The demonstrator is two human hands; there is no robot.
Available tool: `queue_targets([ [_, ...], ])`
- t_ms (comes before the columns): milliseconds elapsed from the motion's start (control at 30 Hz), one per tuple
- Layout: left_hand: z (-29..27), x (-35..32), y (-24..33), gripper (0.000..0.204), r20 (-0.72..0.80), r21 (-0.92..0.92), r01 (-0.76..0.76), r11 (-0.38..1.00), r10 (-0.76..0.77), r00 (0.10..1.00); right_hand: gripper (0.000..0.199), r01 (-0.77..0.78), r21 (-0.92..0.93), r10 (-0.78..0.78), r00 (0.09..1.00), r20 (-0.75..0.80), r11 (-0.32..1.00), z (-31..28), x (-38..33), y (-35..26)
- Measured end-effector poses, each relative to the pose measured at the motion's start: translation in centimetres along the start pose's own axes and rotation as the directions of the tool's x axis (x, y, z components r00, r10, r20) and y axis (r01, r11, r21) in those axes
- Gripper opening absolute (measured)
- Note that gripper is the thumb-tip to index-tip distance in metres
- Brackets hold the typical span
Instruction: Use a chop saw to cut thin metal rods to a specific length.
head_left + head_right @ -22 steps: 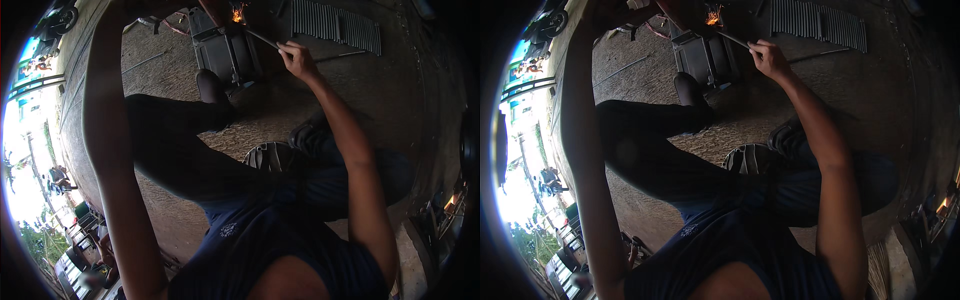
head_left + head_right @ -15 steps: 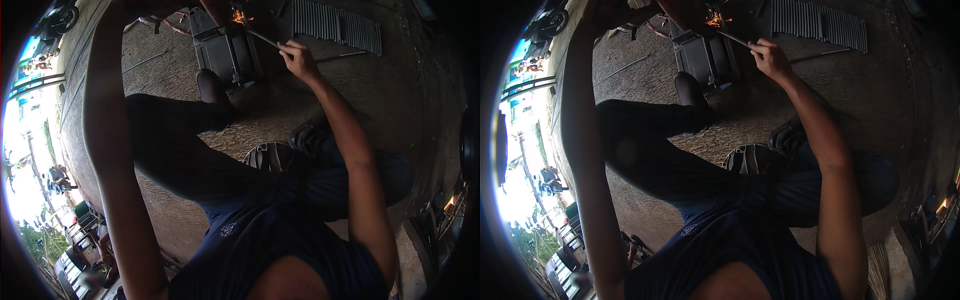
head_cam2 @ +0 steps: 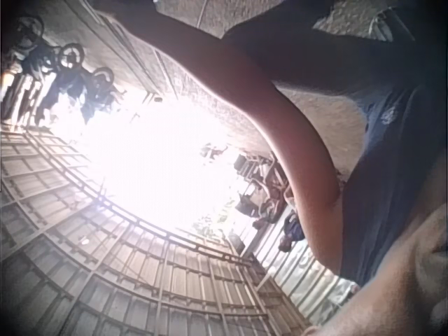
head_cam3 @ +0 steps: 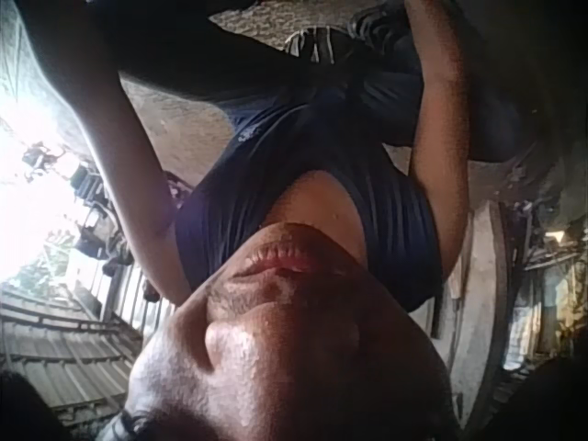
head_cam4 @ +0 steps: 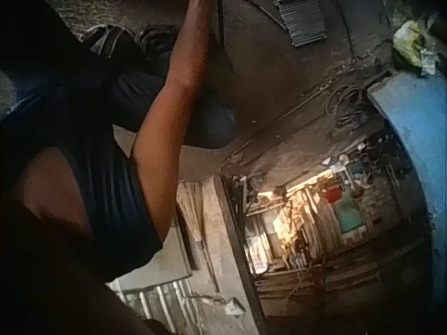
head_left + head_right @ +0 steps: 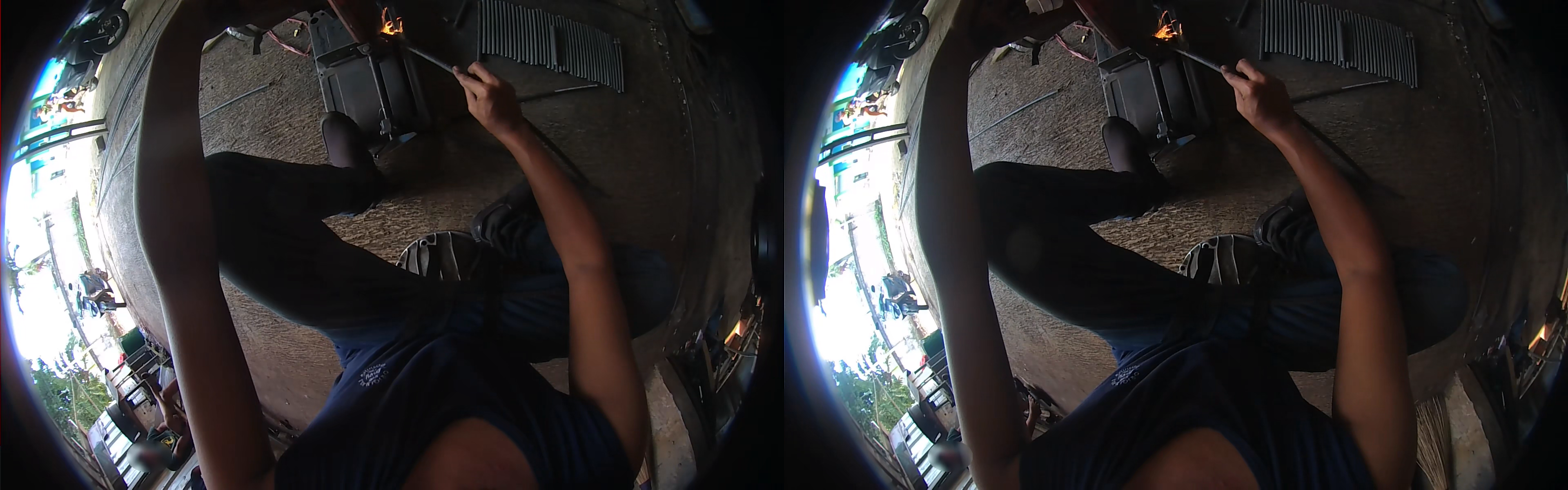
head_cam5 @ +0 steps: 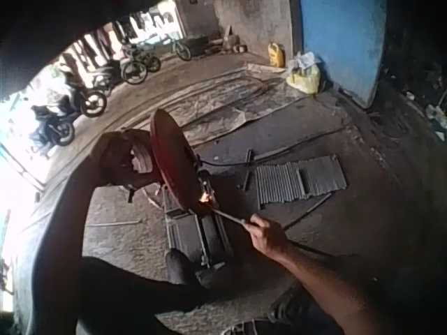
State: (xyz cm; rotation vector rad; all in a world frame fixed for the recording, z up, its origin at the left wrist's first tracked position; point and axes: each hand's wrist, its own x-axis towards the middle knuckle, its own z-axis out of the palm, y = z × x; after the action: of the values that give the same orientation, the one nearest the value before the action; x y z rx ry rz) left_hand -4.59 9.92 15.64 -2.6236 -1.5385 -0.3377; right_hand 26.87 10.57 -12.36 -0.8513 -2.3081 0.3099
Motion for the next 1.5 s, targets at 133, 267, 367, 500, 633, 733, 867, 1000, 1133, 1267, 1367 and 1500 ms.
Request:
queue_targets([
  [133,-0.3,0.1,0.3,0.053,0.019,-0.003,0.033,0.999,-0.033,0.999,0.018,0.027,-0.038,-0.028,0.999,-0.026,0.999,-0.4,0.2,-0.4],
  [267,-0.2,-0.1,-0.1,0.054,0.048,-0.038,0.112,0.993,-0.11,0.993,0.017,-0.012,0.027,0.012,1.0,-0.002,1.0,-0.4,0.4,-0.4],
  [367,0.0,-0.2,-0.3,0.053,0.003,0.095,0.057,0.994,-0.058,0.998,0.018,-0.021,0.135,0.02,1.0,0.005,0.991,-0.2,0.4,0.1],
  [500,0.2,0.1,-0.4,0.05,-0.007,-0.007,-0.024,1.0,0.024,1.0,0.022,-0.076,0.326,0.075,0.997,0.016,0.942,0.3,0.3,0.6],
  [633,0.3,0.0,-0.4,0.048,-0.053,0.006,-0.095,0.995,0.095,0.994,0.024,-0.142,0.393,0.131,0.99,0.055,0.909,1.0,0.2,0.6],
  [733,0.5,0.0,-0.5,0.046,-0.1,0.083,-0.199,0.977,0.207,0.973,0.022,-0.151,0.456,0.176,0.984,-0.013,0.877,1.1,0.4,0.8],
  [867,0.8,0.2,-0.5,0.044,-0.107,-0.199,-0.114,0.973,0.094,0.99,0.024,-0.586,0.552,0.272,0.791,0.548,0.593,0.1,0.7,2.2],
  [1000,0.3,0.4,-0.1,0.043,-0.027,-0.062,-0.077,0.995,0.075,0.997,0.027,-0.581,0.599,0.334,0.811,0.48,0.551,0.1,0.4,2.4],
  [1133,0.0,0.4,0.3,0.043,-0.015,0.051,-0.028,0.998,0.029,0.999,0.021,-0.521,0.491,0.357,0.848,0.392,0.698,0.7,0.2,2.3],
  [1267,0.3,0.5,0.1,0.045,-0.041,-0.012,-0.098,0.995,0.098,0.994,0.023,-0.431,0.419,0.321,0.896,0.309,0.8,1.4,0.1,2.4],
  [1367,0.6,0.5,-0.3,0.045,-0.038,-0.222,-0.039,0.974,0.031,0.999,0.026,-0.491,0.425,0.351,0.861,0.368,0.76,2.0,-0.2,2.3],
  [1500,0.7,0.2,-0.9,0.047,-0.027,-0.11,-0.067,0.992,0.064,0.998,0.031,-0.313,0.465,0.247,0.949,0.197,0.828,2.2,-0.3,1.7],
])
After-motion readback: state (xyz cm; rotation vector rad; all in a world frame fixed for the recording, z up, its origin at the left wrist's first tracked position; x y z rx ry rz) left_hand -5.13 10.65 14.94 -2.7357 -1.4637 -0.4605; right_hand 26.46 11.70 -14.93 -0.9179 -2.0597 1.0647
